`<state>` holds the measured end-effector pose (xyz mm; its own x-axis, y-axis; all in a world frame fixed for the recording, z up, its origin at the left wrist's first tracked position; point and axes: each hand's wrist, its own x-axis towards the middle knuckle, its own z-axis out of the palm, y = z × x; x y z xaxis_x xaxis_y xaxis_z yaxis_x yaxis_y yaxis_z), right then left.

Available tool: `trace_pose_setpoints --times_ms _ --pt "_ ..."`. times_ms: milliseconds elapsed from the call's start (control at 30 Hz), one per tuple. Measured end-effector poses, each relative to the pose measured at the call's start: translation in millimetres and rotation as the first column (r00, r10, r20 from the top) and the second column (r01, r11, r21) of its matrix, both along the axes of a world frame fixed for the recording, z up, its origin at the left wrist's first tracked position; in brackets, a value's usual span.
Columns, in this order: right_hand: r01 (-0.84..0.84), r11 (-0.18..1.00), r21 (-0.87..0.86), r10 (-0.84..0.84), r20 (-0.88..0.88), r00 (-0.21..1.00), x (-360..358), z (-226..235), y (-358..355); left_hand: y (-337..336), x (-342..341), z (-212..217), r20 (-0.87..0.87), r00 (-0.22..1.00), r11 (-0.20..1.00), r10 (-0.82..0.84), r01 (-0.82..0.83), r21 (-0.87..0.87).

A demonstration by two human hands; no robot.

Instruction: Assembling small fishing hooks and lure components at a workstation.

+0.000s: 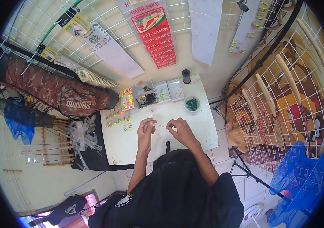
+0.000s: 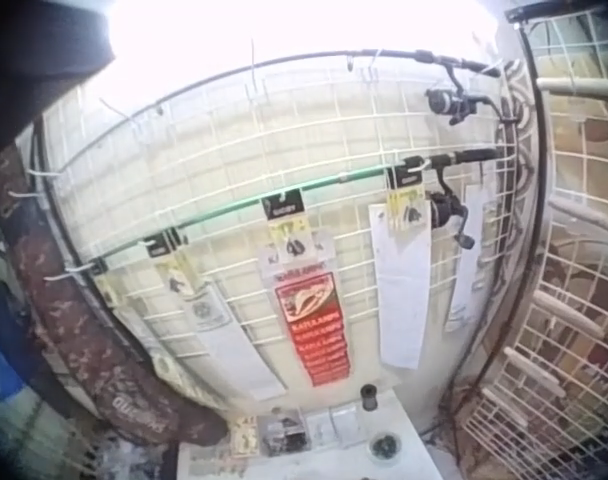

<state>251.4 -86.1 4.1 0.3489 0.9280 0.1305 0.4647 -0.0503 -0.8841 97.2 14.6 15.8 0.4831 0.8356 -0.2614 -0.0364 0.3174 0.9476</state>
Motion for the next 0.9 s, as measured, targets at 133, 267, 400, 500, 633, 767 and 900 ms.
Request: trace_pose_setpoints --times_ms 133,267,400,500,633,767,900 --pt "0.094 0.994 -0.061 -0.100 -0.091 0.991 4 6 0 6 -5 -7 -0.067 0.997 0.999 0.049 -0.047 0.027" --pt "0.170 0.982 -0.076 -0.178 -0.121 0.976 6 6 1 3 -3 -9 -0.070 0.996 0.996 -0.048 0.053 0.070" --pt "0.053 0.997 -0.056 -0.058 -0.087 0.995 8 8 2 16 -5 -15 -0.401 0.876 0.848 -0.266 0.411 0.335" --pt "0.097 0.994 -0.044 -0.105 -0.247 0.963 8 6 5 2 18 0 -0.220 0.970 0.956 -0.102 0.157 0.247" --pt "0.208 0.978 0.011 -0.191 -0.343 0.920 5 -1 11 -9 24 -2 -0.067 0.995 0.996 -0.076 0.072 -0.059" --pt "0.168 0.986 0.011 -0.148 -0.420 0.896 5 -10 17 -6 21 -21 0.015 0.986 0.971 -0.163 0.163 -0.173" --pt "0.166 0.986 0.012 -0.146 -0.423 0.894 10 -11 23 1 27 -23 0.035 0.996 0.978 -0.085 0.090 -0.187"
